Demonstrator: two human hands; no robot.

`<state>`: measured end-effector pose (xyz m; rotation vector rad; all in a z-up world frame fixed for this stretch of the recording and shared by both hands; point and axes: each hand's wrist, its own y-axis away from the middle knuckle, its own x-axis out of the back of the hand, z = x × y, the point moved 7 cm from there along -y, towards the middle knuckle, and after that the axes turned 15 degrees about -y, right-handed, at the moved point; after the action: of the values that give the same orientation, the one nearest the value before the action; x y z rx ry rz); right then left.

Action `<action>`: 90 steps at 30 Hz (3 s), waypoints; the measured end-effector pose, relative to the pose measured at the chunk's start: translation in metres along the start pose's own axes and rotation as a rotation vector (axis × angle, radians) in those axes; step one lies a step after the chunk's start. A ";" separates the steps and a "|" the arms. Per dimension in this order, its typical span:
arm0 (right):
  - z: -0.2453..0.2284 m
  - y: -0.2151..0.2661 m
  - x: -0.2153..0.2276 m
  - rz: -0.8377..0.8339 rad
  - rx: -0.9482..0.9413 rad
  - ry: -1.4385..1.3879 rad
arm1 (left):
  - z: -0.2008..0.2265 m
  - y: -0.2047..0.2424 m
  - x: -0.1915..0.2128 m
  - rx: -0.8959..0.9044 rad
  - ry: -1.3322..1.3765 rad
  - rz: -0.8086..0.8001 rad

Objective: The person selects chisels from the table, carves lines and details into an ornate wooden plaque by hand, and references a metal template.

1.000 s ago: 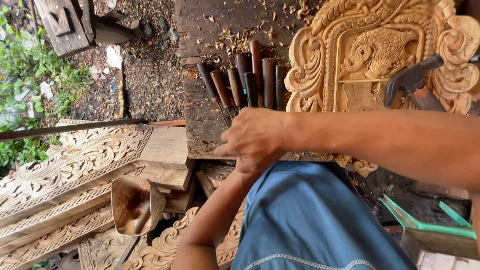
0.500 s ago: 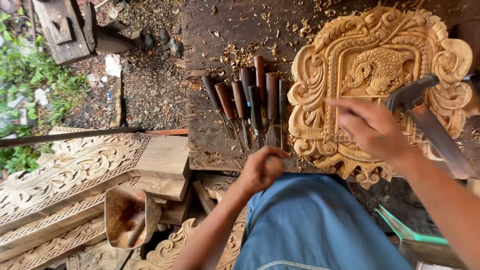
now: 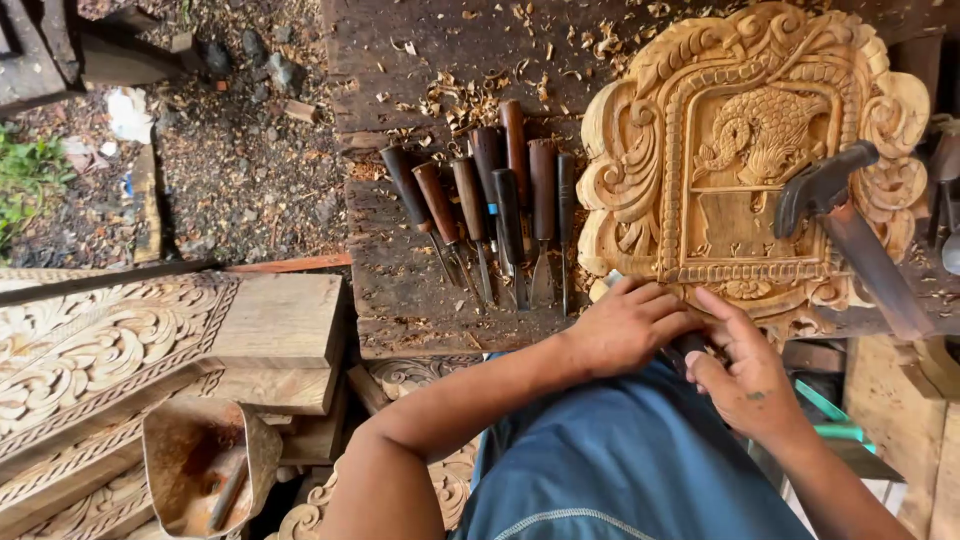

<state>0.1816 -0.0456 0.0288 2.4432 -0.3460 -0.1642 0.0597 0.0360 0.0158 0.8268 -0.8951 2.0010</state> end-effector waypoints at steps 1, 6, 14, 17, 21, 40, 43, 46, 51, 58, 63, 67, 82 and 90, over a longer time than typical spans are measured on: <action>-0.003 0.000 0.000 0.031 0.007 0.070 | 0.000 0.001 -0.002 0.008 0.012 -0.001; -0.029 -0.011 -0.013 -0.070 0.200 0.190 | -0.003 -0.002 0.003 0.089 0.072 0.079; -0.086 -0.024 -0.002 -0.301 0.185 0.151 | -0.024 -0.009 0.020 0.327 0.252 -0.023; -0.130 -0.022 -0.011 -0.421 0.385 -0.045 | -0.051 0.000 0.027 0.427 1.077 0.365; -0.172 -0.023 -0.033 -0.439 0.738 0.230 | -0.070 0.039 0.061 0.571 0.278 0.505; -0.227 -0.024 -0.120 -1.018 0.863 0.804 | -0.025 0.041 0.045 0.717 0.002 0.520; -0.222 -0.001 -0.141 -1.220 0.738 0.933 | -0.032 0.056 0.023 1.125 -0.254 0.291; -0.254 0.045 -0.154 -1.085 1.452 0.678 | -0.036 0.078 0.010 1.387 -0.418 0.135; -0.200 0.045 -0.190 -1.454 0.993 0.947 | -0.040 0.094 -0.013 1.237 -0.271 0.130; -0.166 -0.008 -0.179 -1.314 1.129 0.992 | -0.014 0.083 -0.007 0.634 -0.213 0.168; -0.157 -0.078 -0.109 -0.673 1.091 0.947 | -0.040 0.123 0.029 0.966 0.605 0.516; -0.087 -0.044 -0.077 -0.403 1.138 1.191 | -0.069 0.142 0.061 1.019 0.666 0.664; -0.039 -0.026 0.008 0.316 0.913 0.698 | -0.147 0.166 0.093 1.084 0.549 0.289; -0.040 -0.027 0.002 0.350 0.944 0.706 | -0.137 0.164 0.094 1.100 0.406 0.124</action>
<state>0.1967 -0.0019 0.0426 3.0271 -0.6017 1.2362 -0.1563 0.1086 -0.0340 0.8512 0.4843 2.6104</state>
